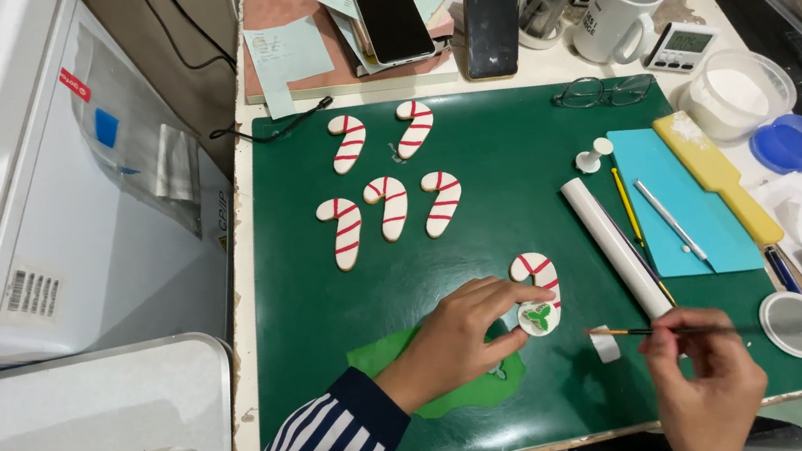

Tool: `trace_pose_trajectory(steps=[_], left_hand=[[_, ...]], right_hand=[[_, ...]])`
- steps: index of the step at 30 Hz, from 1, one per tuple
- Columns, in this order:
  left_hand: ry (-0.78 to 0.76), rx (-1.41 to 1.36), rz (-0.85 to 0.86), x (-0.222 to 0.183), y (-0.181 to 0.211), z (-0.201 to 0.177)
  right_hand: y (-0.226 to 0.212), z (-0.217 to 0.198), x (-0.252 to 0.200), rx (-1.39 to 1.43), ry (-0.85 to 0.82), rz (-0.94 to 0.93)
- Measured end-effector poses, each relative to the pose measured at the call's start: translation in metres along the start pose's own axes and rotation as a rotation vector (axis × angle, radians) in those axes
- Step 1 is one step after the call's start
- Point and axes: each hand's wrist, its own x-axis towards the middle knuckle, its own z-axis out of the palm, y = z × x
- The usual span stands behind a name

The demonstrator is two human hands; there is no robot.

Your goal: Cutting small leaf shapes from green fondant and attaching them to candy cane-shaped fondant pieces using a brush and edible glue.

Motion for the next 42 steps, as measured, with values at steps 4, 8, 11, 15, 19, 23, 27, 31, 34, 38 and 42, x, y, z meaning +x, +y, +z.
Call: trace_pose_trajectory(steps=[4, 8, 11, 15, 19, 23, 27, 31, 34, 38, 42], left_hand=[[0.007, 0.019, 0.029, 0.0, -0.001, 0.001], [-0.004, 0.074, 0.069, 0.0, -0.001, 0.0], [-0.012, 0.08, 0.078, 0.0, -0.001, 0.0], [-0.004, 0.086, 0.097, 0.0, -0.003, 0.002], [0.0, 0.098, 0.097, 0.0, -0.004, 0.002], [-0.003, 0.094, 0.081, -0.001, -0.004, 0.001], [-0.016, 0.092, 0.075, -0.001, -0.003, 0.001], [-0.022, 0.122, 0.095, 0.0, -0.002, -0.002], [-0.022, 0.215, 0.181, -0.002, -0.006, -0.001], [-0.04, 0.257, 0.208, 0.0, -0.006, -0.002], [-0.038, 0.293, 0.206, -0.001, -0.011, -0.002]], right_hand=[[-0.014, 0.012, -0.015, 0.389, 0.07, 0.035], [-0.018, 0.021, -0.021, 0.393, -0.041, 0.014], [-0.021, 0.023, -0.022, 0.364, -0.015, 0.01], [-0.016, 0.022, -0.024, 0.368, 0.033, 0.018], [-0.025, 0.023, -0.021, 0.318, 0.015, 0.058], [-0.019, 0.019, -0.022, 0.344, 0.035, 0.045], [0.01, 0.003, -0.008, 0.404, 0.127, -0.028], [0.058, -0.065, 0.057, 0.248, 0.296, -0.179], [0.129, -0.128, 0.114, -0.051, 0.256, -0.171], [0.165, -0.156, 0.165, -0.341, 0.074, -0.165], [0.04, -0.1, 0.15, -0.72, -0.376, 0.231]])
